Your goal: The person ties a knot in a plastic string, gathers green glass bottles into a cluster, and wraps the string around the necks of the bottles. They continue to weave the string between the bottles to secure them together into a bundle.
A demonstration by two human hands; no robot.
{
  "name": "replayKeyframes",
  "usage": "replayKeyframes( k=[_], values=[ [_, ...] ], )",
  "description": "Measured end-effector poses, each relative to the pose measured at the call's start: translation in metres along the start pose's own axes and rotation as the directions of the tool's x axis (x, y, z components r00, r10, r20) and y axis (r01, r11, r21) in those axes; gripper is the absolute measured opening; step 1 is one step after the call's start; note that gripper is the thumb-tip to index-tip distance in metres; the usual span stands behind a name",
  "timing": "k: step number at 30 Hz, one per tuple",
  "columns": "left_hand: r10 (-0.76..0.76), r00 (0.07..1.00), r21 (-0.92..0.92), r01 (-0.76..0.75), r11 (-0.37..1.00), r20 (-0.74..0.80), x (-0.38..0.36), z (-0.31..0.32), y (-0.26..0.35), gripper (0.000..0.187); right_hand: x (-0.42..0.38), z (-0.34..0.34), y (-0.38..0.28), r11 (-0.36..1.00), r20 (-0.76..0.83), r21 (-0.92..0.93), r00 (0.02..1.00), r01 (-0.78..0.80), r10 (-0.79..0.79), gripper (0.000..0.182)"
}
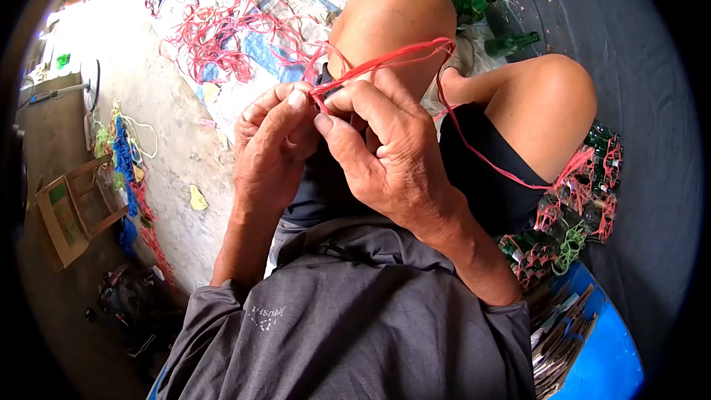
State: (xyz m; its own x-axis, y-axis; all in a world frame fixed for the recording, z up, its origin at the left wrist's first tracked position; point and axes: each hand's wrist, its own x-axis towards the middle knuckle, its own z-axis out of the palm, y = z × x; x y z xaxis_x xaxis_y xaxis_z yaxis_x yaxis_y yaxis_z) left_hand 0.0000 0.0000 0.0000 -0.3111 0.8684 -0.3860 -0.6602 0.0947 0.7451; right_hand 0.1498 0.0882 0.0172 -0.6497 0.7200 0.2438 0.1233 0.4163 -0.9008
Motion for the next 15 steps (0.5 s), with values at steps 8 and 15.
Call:
replayKeyframes(
  k=[8,15],
  values=[
    [0.038,0.997,0.092,-0.032,0.995,-0.060,-0.003,0.001,0.000,0.016,-0.008,-0.006,-0.006,0.976,0.047,0.133,0.985,-0.172,0.168,0.006],
    [0.077,0.996,0.179,-0.068,0.981,-0.045,-0.003,-0.001,-0.001,0.015,-0.012,-0.007,-0.013,0.924,0.083,0.221,0.950,-0.312,0.301,0.011]
  ],
)
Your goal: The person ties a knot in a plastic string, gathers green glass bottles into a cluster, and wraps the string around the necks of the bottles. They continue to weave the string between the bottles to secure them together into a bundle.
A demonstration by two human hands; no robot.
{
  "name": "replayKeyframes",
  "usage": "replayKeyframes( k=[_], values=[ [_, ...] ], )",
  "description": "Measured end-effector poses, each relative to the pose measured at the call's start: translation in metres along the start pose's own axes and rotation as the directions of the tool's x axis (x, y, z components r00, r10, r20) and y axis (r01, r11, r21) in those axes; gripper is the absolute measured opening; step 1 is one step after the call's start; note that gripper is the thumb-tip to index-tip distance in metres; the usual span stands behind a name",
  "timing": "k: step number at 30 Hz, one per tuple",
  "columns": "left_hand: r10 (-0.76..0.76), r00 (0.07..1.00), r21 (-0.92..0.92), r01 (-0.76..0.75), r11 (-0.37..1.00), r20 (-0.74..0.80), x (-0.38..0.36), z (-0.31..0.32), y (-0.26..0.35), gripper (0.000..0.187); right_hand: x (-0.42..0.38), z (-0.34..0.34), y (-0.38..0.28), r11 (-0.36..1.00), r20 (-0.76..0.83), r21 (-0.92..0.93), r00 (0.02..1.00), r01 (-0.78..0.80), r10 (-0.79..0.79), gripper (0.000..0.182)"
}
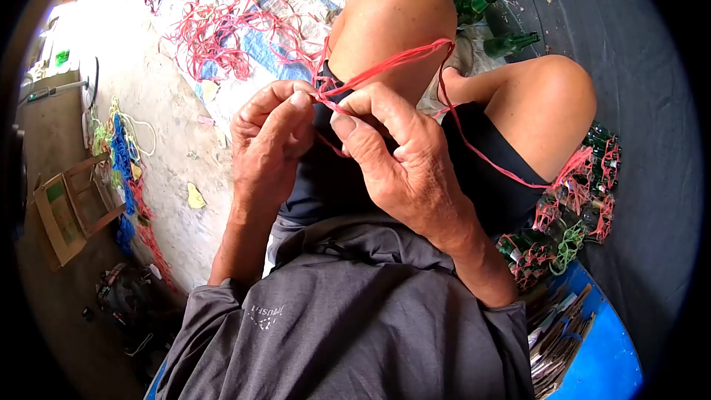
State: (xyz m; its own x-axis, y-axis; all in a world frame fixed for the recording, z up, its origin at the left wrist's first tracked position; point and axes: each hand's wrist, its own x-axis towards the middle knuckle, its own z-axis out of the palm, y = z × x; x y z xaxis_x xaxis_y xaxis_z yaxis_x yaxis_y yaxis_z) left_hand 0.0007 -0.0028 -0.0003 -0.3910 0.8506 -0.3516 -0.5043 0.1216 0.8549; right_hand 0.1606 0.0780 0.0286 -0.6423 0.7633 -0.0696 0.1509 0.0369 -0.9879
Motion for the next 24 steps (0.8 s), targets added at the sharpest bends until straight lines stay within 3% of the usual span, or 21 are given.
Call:
replayKeyframes(
  k=[9,14,17,20,21,24],
  values=[
    [0.258,0.966,0.346,-0.241,0.907,-0.001,-0.003,0.004,-0.004,0.012,-0.005,-0.007,-0.009,0.983,-0.050,0.142,0.991,-0.118,0.127,0.012],
    [0.326,0.944,0.444,-0.311,0.840,0.045,-0.004,0.004,-0.005,0.013,-0.004,-0.014,-0.010,0.997,0.011,-0.061,0.999,-0.044,0.045,0.011],
    [0.340,0.928,0.431,-0.373,0.822,0.154,0.000,0.002,-0.008,0.015,-0.004,-0.014,-0.007,0.996,0.026,-0.094,1.000,0.010,-0.007,0.010],
    [0.158,0.976,0.452,-0.211,0.867,0.153,-0.006,0.008,0.007,0.015,-0.006,-0.009,-0.001,0.995,-0.017,-0.071,0.997,0.071,-0.072,0.011],
    [0.129,0.969,0.447,-0.212,0.869,0.210,-0.002,0.003,0.005,0.022,-0.006,-0.006,0.005,0.987,-0.037,-0.057,0.988,0.150,-0.152,0.011],
    [0.040,0.986,0.413,-0.103,0.905,0.159,-0.002,0.003,0.009,0.024,-0.010,-0.003,0.010,0.960,-0.041,-0.125,0.965,0.251,-0.258,0.006]
  ],
)
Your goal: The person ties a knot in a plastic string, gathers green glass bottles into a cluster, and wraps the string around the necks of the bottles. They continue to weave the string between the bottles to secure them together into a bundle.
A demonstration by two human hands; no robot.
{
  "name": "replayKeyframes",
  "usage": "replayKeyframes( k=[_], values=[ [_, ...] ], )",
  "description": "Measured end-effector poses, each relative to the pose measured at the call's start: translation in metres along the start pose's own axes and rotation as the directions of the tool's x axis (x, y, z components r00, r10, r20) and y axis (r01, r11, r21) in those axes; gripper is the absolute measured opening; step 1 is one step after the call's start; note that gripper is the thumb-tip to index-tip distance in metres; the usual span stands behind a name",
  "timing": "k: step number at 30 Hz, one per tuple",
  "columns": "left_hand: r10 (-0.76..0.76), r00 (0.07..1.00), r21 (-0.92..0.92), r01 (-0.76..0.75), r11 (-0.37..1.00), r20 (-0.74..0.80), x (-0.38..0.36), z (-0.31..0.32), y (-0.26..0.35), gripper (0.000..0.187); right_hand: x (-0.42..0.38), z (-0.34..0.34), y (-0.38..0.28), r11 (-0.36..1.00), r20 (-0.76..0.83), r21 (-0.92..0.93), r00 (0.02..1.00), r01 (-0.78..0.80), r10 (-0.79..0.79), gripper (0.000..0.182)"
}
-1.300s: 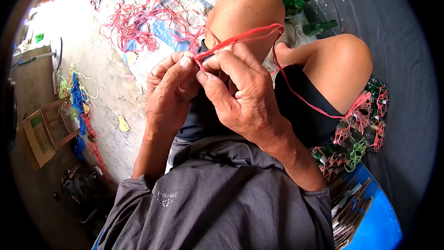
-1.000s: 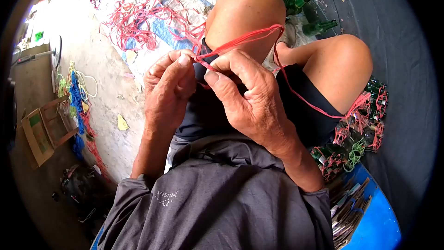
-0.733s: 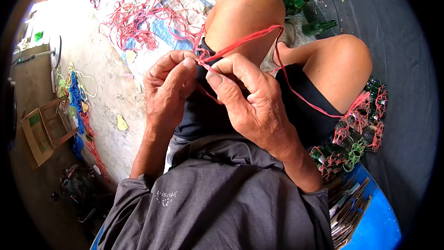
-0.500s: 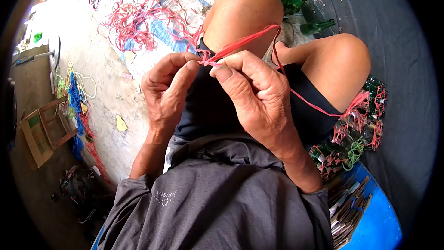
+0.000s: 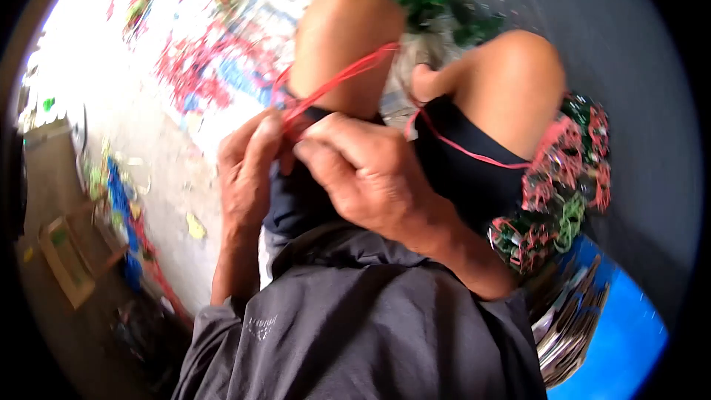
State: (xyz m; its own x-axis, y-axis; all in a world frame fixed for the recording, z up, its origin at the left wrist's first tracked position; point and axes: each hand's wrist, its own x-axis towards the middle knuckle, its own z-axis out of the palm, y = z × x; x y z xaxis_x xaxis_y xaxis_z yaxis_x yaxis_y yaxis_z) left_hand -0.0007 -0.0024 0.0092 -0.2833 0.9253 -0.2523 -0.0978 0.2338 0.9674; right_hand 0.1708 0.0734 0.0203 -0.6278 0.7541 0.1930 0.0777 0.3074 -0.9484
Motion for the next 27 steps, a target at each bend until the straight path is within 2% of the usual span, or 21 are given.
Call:
replayKeyframes(
  k=[2,4,6,8,10,12,14,16,17,20,21,22,24,25,27],
  values=[
    [-0.054,0.996,-0.025,0.052,0.998,-0.065,0.001,0.010,0.010,0.021,0.001,-0.003,-0.001,0.999,0.001,0.021,0.999,0.039,-0.039,0.005],
    [-0.044,0.995,0.001,0.044,0.999,-0.090,0.001,0.010,0.004,0.020,-0.004,0.002,0.004,0.993,-0.108,0.034,0.988,0.117,-0.113,0.007],
    [-0.014,0.988,-0.034,0.009,0.999,-0.157,0.004,0.015,-0.004,0.019,-0.012,-0.007,0.002,1.000,-0.021,-0.007,1.000,-0.009,0.009,0.011],
    [-0.036,0.959,-0.136,-0.002,0.991,-0.280,0.002,0.029,0.001,0.018,-0.017,-0.013,0.002,0.997,-0.023,-0.067,0.999,-0.042,0.041,0.018],
    [-0.021,0.990,-0.143,0.001,0.990,-0.142,-0.004,0.021,0.002,0.017,-0.022,-0.020,0.000,0.996,-0.068,-0.093,0.998,-0.010,0.004,0.027],
    [-0.022,0.974,-0.185,-0.021,0.983,-0.227,-0.010,0.028,-0.007,0.017,-0.026,-0.025,-0.002,0.997,-0.166,-0.040,0.985,-0.063,0.055,0.034],
    [0.015,0.999,-0.236,-0.022,0.972,-0.034,-0.008,0.026,-0.008,0.018,-0.026,-0.032,-0.002,0.996,-0.196,0.003,0.977,-0.084,0.083,0.044],
    [0.059,0.995,-0.166,-0.045,0.985,0.079,-0.005,0.037,-0.003,0.020,-0.026,-0.035,0.002,0.998,-0.228,-0.009,0.972,-0.062,0.059,0.046],
    [0.076,0.988,-0.134,-0.058,0.989,0.133,-0.004,0.043,-0.001,0.022,-0.027,-0.033,0.005,1.000,-0.298,0.018,0.954,-0.009,0.014,0.038],
    [0.070,0.997,-0.047,-0.068,0.997,0.025,-0.003,0.062,0.000,0.015,-0.023,-0.030,0.016,0.977,-0.491,0.180,0.871,0.117,-0.014,0.027],
    [0.073,0.996,-0.019,-0.073,0.997,0.046,-0.002,0.065,0.002,0.016,-0.025,-0.038,0.012,0.983,-0.503,0.148,0.864,0.108,-0.019,0.019],
    [0.077,0.995,0.009,-0.078,0.997,0.067,0.000,0.068,0.005,0.017,-0.027,-0.042,0.011,0.960,-0.486,0.265,0.872,0.094,0.049,0.020],
    [0.048,0.999,0.051,-0.049,0.998,0.014,0.000,0.076,0.011,0.019,-0.031,-0.047,0.010,0.871,-0.426,0.488,0.888,0.064,0.173,0.021],
    [0.081,0.996,0.097,-0.077,0.992,-0.034,0.004,0.076,0.005,0.022,-0.032,-0.049,0.010,0.840,-0.415,0.539,0.889,0.067,0.195,0.021],
    [0.099,0.993,0.053,-0.095,0.994,-0.066,0.003,0.084,0.006,0.024,-0.035,-0.052,0.015,0.767,-0.381,0.638,0.894,0.070,0.236,0.022]
  ],
)
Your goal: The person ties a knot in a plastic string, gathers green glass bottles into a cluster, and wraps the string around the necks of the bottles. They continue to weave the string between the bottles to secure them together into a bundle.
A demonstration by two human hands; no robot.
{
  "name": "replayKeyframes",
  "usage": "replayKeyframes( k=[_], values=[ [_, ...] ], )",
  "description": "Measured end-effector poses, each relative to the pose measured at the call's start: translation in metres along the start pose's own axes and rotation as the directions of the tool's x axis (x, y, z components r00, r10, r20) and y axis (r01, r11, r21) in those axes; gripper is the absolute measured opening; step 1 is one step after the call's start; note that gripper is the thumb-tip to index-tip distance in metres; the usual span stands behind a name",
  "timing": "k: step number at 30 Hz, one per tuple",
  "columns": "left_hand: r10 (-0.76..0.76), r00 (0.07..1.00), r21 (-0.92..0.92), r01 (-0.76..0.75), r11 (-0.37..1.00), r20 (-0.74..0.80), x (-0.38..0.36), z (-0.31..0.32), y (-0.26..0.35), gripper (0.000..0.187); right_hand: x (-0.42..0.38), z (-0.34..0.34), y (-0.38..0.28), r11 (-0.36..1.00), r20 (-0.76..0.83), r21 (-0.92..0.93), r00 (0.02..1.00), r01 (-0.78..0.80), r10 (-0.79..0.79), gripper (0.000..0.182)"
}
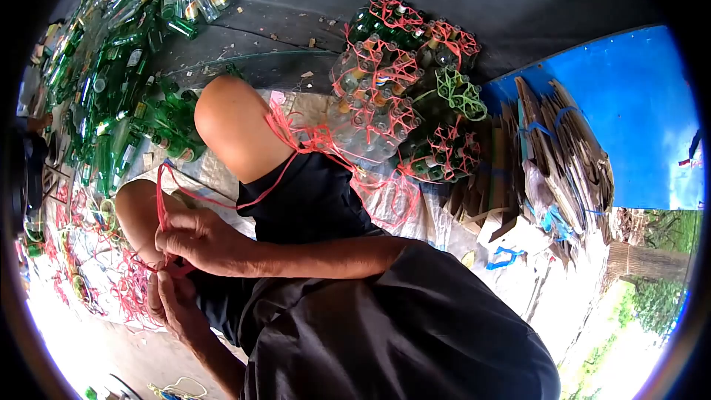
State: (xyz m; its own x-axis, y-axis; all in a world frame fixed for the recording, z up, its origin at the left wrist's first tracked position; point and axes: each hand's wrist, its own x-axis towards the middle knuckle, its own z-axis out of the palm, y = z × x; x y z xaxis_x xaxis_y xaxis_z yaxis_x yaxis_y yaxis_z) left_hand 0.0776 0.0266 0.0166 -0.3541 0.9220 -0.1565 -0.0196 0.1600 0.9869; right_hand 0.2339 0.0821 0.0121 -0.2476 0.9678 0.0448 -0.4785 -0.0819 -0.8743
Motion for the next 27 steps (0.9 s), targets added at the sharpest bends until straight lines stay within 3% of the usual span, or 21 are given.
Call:
replayKeyframes(
  k=[1,2,3,5,7,9,11,13,18,21,25,26,27],
  values=[
    [0.008,1.000,-0.021,-0.009,1.000,-0.023,0.000,0.003,0.002,0.025,0.000,-0.003,0.002,0.998,0.008,0.059,1.000,-0.029,0.029,0.023],
    [-0.020,0.997,0.011,0.019,1.000,0.073,0.001,-0.002,0.006,0.027,0.000,-0.007,0.004,0.998,-0.001,-0.062,1.000,0.000,0.000,0.024],
    [0.066,0.983,-0.092,-0.050,0.994,0.174,0.003,0.001,0.007,0.034,-0.002,-0.010,0.001,0.984,-0.034,-0.177,0.999,0.008,-0.014,0.025],
    [0.053,0.993,-0.151,-0.036,0.988,0.107,-0.001,0.010,0.006,0.036,-0.005,-0.012,0.004,0.964,-0.038,0.208,0.984,-0.165,0.176,0.026],
    [0.119,0.984,-0.244,-0.084,0.966,0.131,0.002,0.008,-0.001,0.035,-0.007,-0.013,0.005,0.935,-0.025,0.293,0.976,-0.201,0.217,0.028],
    [0.094,0.984,-0.403,-0.024,0.915,0.154,0.002,0.007,-0.002,0.034,-0.004,-0.013,-0.008,0.812,0.062,0.510,0.954,-0.284,0.294,0.027],
    [0.114,0.975,-0.453,-0.016,0.892,0.191,0.006,0.007,-0.003,0.032,-0.001,-0.024,0.011,0.783,0.047,0.586,0.974,-0.208,0.224,0.028],
    [0.101,0.967,-0.571,0.052,0.819,0.234,0.007,0.005,-0.007,0.030,0.002,-0.025,0.008,0.795,0.094,0.570,0.978,-0.208,0.188,0.032],
    [0.159,0.905,-0.641,0.148,0.753,0.395,0.012,-0.003,-0.015,0.028,0.010,-0.016,0.004,0.768,0.114,0.600,0.974,-0.223,0.194,0.038],
    [0.012,0.961,-0.758,0.212,0.617,0.278,0.007,0.001,-0.010,0.027,0.014,-0.008,-0.001,0.705,0.139,0.668,0.971,-0.238,0.197,0.037],
    [0.097,0.942,-0.794,0.211,0.569,0.320,0.009,-0.005,-0.022,0.026,0.016,-0.016,0.004,0.680,0.191,0.683,0.964,-0.267,0.186,0.034],
    [0.087,0.942,-0.754,0.202,0.625,0.325,0.008,-0.007,-0.019,0.024,0.017,-0.020,0.005,0.677,0.211,0.683,0.961,-0.275,0.177,0.034],
    [0.084,0.938,-0.788,0.231,0.571,0.336,0.008,-0.008,-0.019,0.023,0.018,-0.021,0.006,0.674,0.229,0.684,0.959,-0.281,0.168,0.033]
  ],
)
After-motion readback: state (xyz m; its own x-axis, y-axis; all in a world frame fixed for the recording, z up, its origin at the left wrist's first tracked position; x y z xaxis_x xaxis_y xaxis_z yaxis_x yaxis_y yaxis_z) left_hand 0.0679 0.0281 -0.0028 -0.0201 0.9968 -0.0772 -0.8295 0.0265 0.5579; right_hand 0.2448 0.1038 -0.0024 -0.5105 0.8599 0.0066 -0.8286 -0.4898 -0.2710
